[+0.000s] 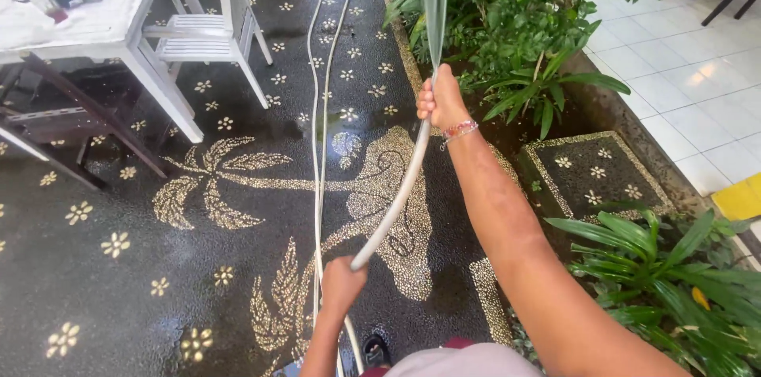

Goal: Watering garden plants and a decorative stone pathway with a hose, followed by coiling the hose.

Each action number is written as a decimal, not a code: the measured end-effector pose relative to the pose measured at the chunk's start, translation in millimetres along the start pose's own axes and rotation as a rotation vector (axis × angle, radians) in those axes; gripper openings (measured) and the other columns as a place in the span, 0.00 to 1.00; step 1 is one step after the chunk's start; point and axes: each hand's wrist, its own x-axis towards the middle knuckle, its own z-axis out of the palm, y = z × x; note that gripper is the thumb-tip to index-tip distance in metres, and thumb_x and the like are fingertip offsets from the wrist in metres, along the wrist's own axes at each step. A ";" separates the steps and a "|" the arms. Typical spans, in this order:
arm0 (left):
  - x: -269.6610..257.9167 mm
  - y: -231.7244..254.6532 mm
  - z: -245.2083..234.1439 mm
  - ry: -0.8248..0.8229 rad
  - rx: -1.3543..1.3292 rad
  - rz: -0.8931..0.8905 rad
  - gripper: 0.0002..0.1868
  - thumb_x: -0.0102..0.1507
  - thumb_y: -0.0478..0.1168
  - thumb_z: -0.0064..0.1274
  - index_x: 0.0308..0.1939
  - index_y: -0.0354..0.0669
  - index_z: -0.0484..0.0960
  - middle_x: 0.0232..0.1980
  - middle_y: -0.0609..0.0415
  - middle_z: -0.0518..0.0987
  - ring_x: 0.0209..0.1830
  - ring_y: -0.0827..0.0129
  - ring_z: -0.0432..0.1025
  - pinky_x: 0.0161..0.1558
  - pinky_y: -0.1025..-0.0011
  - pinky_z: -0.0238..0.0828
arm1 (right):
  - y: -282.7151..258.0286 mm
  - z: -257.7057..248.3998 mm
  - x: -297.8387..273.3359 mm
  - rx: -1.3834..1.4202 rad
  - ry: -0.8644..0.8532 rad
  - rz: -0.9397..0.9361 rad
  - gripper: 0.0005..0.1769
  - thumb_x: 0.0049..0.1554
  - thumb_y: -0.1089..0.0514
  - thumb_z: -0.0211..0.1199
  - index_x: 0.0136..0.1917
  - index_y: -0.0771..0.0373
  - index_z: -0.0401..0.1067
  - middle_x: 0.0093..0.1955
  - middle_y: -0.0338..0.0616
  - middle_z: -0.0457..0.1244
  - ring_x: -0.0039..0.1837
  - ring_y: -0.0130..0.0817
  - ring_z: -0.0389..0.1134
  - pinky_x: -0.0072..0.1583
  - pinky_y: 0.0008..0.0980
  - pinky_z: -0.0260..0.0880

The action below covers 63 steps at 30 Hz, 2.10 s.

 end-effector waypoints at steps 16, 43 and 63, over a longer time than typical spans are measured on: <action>-106.2 19.5 68.1 -0.224 0.193 0.044 0.18 0.55 0.53 0.55 0.33 0.43 0.88 0.31 0.44 0.84 0.31 0.47 0.78 0.39 0.57 0.74 | 104.7 -193.9 -4.3 0.108 0.214 0.284 0.20 0.62 0.44 0.35 0.34 0.53 0.54 0.22 0.31 0.45 0.22 0.23 0.43 0.27 0.28 0.43; -251.8 79.8 203.9 -0.451 0.414 0.125 0.16 0.53 0.53 0.57 0.34 0.48 0.89 0.36 0.42 0.84 0.45 0.42 0.80 0.48 0.51 0.77 | 240.7 -531.3 -161.6 -0.140 0.548 0.495 0.27 0.63 0.38 0.27 0.32 0.54 0.54 0.23 0.28 0.45 0.19 0.23 0.47 0.24 0.31 0.51; -137.4 52.3 112.0 -0.314 0.321 0.078 0.12 0.51 0.46 0.56 0.35 0.51 0.90 0.31 0.50 0.84 0.29 0.54 0.77 0.39 0.62 0.75 | 201.5 -354.4 -44.8 0.005 0.384 0.433 0.21 0.65 0.47 0.34 0.33 0.52 0.55 0.22 0.30 0.47 0.21 0.23 0.43 0.25 0.27 0.44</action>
